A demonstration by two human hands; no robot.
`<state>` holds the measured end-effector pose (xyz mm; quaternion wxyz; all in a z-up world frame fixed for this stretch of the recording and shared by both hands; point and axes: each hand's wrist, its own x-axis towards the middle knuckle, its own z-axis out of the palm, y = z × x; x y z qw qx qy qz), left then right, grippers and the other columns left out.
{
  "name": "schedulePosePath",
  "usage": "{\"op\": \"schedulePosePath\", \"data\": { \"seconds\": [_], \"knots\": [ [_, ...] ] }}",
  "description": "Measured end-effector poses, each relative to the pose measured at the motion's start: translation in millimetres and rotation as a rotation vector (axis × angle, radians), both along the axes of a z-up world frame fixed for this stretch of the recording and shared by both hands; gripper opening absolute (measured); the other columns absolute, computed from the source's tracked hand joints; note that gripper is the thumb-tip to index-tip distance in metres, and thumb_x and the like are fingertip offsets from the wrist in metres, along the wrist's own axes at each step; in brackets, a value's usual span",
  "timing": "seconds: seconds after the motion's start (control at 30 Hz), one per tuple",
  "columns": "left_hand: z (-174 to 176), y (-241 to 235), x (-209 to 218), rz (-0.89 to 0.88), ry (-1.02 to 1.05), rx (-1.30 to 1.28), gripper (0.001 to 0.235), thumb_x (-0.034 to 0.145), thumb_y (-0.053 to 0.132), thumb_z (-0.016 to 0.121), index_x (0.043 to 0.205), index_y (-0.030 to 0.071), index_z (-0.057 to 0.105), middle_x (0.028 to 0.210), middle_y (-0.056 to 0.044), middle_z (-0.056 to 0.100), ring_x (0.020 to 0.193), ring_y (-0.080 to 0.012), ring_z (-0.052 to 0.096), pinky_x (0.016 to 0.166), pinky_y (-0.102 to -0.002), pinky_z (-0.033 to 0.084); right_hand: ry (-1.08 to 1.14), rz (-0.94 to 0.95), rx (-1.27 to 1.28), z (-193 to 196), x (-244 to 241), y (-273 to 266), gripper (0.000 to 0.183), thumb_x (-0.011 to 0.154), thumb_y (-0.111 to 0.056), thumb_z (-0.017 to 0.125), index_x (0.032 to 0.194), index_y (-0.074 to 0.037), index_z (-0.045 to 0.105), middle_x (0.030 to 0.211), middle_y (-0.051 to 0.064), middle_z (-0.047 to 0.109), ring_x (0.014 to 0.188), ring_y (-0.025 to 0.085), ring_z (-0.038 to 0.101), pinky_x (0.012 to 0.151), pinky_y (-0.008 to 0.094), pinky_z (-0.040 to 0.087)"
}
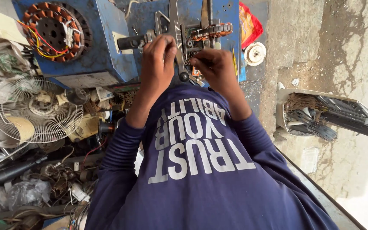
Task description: The person inspects a motor stator with copper windings, then uses a screwdriver to adjust components on a blue winding machine. The person manipulates the stator and machine parts by hand throughout the clip.
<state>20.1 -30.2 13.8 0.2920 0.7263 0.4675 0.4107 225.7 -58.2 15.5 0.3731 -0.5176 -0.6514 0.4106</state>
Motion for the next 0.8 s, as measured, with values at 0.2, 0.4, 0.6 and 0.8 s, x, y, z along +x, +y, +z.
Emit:
{"op": "schedulePosePath", "data": {
  "seconds": [0.2, 0.4, 0.6, 0.8],
  "knots": [
    [-21.0, -44.1, 7.9, -0.098, 0.136, 0.043, 0.02, 0.104, 0.02, 0.064, 0.095, 0.003, 0.068, 0.085, -0.008, 0.068, 0.076, -0.0256, 0.066, 0.078, -0.045, 0.046, -0.12, 0.032, 0.082, 12.4, 27.2, -20.2, 0.007, 0.098, -0.003, 0.075, 0.095, 0.002, 0.07, 0.079, 0.008, 0.067, 0.066, 0.013, 0.063, 0.059, 0.028, 0.048],
    [-47.7, -53.0, 14.0, -0.08, -0.073, -0.184, 0.029, 0.105, 0.025, 0.065, 0.095, 0.001, 0.076, 0.06, -0.008, 0.063, 0.05, -0.0159, 0.059, 0.048, -0.034, 0.041, -0.296, 0.001, 0.317, 18.0, 17.5, -5.9, 0.009, 0.097, 0.0, 0.076, 0.095, 0.001, 0.067, 0.081, 0.01, 0.063, 0.065, 0.021, 0.06, 0.057, 0.035, 0.045],
    [-65.1, -58.1, 17.1, -0.08, -0.282, -0.372, 0.029, 0.106, 0.024, 0.062, 0.097, 0.0, 0.074, 0.063, -0.002, 0.066, 0.05, -0.0077, 0.063, 0.043, -0.022, 0.045, -0.282, 0.09, 0.374, 18.6, 8.7, 8.7, 0.009, 0.098, 0.0, 0.077, 0.095, 0.0, 0.068, 0.08, 0.011, 0.062, 0.064, 0.024, 0.06, 0.057, 0.036, 0.044],
    [-57.4, -69.4, 13.2, -0.087, -0.588, -0.489, 0.027, 0.107, 0.022, 0.059, 0.104, -0.002, 0.07, 0.067, 0.001, 0.063, 0.054, -0.0045, 0.061, 0.048, -0.022, 0.047, -0.221, 0.328, 0.348, 18.3, -0.6, 7.9, 0.008, 0.095, -0.001, 0.076, 0.098, 0.0, 0.069, 0.084, 0.011, 0.065, 0.072, 0.026, 0.065, 0.063, 0.036, 0.05]
  ]
}}
